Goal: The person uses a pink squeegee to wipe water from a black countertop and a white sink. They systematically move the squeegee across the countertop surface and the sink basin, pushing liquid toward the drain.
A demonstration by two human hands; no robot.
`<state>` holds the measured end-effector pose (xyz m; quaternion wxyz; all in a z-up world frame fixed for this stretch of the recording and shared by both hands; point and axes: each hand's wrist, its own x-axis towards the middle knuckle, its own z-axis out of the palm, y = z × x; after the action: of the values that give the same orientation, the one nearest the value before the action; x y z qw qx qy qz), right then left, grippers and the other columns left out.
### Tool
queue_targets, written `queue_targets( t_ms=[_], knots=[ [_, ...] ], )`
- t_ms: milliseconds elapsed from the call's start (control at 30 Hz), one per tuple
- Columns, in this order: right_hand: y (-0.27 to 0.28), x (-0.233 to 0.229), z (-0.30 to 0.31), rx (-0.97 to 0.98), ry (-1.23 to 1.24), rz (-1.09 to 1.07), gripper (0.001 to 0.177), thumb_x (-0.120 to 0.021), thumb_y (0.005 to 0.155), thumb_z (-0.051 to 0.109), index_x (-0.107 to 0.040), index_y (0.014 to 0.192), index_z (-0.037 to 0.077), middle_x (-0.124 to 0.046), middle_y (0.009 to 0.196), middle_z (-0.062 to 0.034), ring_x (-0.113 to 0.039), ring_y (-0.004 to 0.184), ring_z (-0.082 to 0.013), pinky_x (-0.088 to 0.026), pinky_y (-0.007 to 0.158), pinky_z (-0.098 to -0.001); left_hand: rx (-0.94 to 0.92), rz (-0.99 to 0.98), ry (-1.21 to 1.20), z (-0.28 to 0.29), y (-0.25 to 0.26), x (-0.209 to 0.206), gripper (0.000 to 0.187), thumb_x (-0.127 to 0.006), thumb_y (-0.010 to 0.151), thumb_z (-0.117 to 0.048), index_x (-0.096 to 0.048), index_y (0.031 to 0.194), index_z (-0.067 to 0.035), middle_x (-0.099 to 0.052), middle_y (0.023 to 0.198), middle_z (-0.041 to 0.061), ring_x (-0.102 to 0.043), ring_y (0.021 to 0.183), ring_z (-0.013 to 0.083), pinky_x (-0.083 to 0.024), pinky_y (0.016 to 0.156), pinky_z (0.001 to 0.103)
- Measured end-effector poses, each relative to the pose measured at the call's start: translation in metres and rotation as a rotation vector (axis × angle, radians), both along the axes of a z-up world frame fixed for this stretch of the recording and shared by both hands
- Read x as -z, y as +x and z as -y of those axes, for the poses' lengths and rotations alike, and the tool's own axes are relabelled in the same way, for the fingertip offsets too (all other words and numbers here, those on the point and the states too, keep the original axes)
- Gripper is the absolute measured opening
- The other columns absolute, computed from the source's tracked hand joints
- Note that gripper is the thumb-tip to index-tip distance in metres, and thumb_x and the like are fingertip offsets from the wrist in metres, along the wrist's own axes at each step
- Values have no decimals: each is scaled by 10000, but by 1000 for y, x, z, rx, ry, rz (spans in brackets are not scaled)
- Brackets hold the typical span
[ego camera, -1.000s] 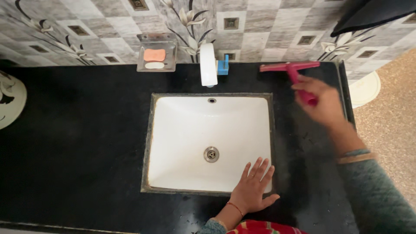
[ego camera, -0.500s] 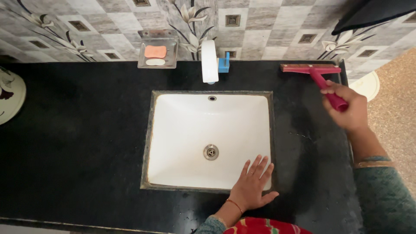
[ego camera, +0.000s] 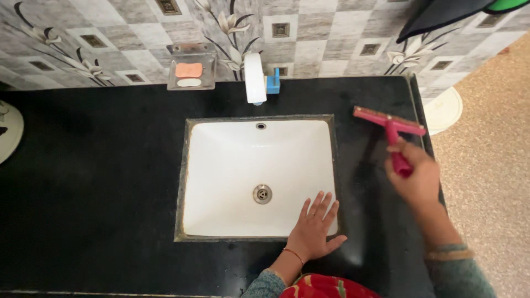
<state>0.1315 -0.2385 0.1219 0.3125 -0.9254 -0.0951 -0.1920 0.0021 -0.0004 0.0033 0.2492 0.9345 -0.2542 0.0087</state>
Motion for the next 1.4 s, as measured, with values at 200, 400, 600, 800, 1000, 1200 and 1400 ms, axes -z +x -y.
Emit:
queue_targets(
  t_ms=[200, 400, 600, 800, 1000, 1200, 1400],
  knots=[
    [-64, -20, -45, 54, -64, -39, 261, -784, 802, 111, -716, 1053, 93, -728, 1164, -153, -719, 1044, -352, -582, 900, -411, -7, -11, 1, 0, 0, -2, 912, -553, 971, -628, -312, 1631, -46, -256, 1713, 204, -173, 1607, 370, -149, 1264, 557],
    [-95, -46, -67, 14, 75, -59, 285, -770, 770, 95, -713, 1049, 90, -728, 1159, -151, -725, 1044, -333, -582, 884, -398, -23, 90, -5, -1, -2, -6, 991, -575, 963, -637, -179, 1674, -71, -167, 1738, 203, -130, 1617, 384, -111, 1280, 579],
    [-26, -36, -30, 18, -38, 139, 247, -757, 856, 68, -706, 1097, 89, -709, 1271, -181, -704, 1112, -371, -570, 940, -409, -21, 84, 8, 0, -1, -8, 979, -566, 971, -646, -194, 1675, -77, -170, 1738, 200, -126, 1616, 380, -102, 1277, 579],
    [29, -12, 14, 31, -131, 64, 268, -778, 866, 132, -732, 1128, 99, -727, 1142, -171, -703, 1000, -388, -568, 856, -444, -30, 53, -21, 0, -1, -8, 964, -566, 963, -644, -232, 1672, -83, -192, 1742, 191, -137, 1621, 367, -99, 1282, 575],
    [9, -6, 18, 38, -173, -11, 271, -776, 829, 146, -732, 1092, 100, -724, 1050, -165, -706, 910, -376, -570, 804, -439, -37, 93, 29, 0, 0, -6, 968, -573, 943, -637, -243, 1651, -65, -203, 1720, 201, -138, 1609, 367, -100, 1273, 573],
    [-50, -20, -5, 90, -114, -26, 267, -778, 829, 151, -726, 1086, 100, -721, 1028, -152, -713, 897, -356, -573, 787, -414, -25, 74, 27, 0, 0, -7, 966, -581, 940, -625, -246, 1646, -57, -203, 1712, 203, -132, 1602, 373, -109, 1263, 575],
    [-113, -45, -41, 104, -23, -90, 256, -764, 792, 126, -718, 1041, 88, -741, 1064, -135, -725, 957, -338, -580, 813, -394, -22, 74, 13, 1, 0, -6, 968, -595, 936, -622, -246, 1636, -51, -200, 1708, 195, -143, 1591, 372, -105, 1260, 576]
  ],
)
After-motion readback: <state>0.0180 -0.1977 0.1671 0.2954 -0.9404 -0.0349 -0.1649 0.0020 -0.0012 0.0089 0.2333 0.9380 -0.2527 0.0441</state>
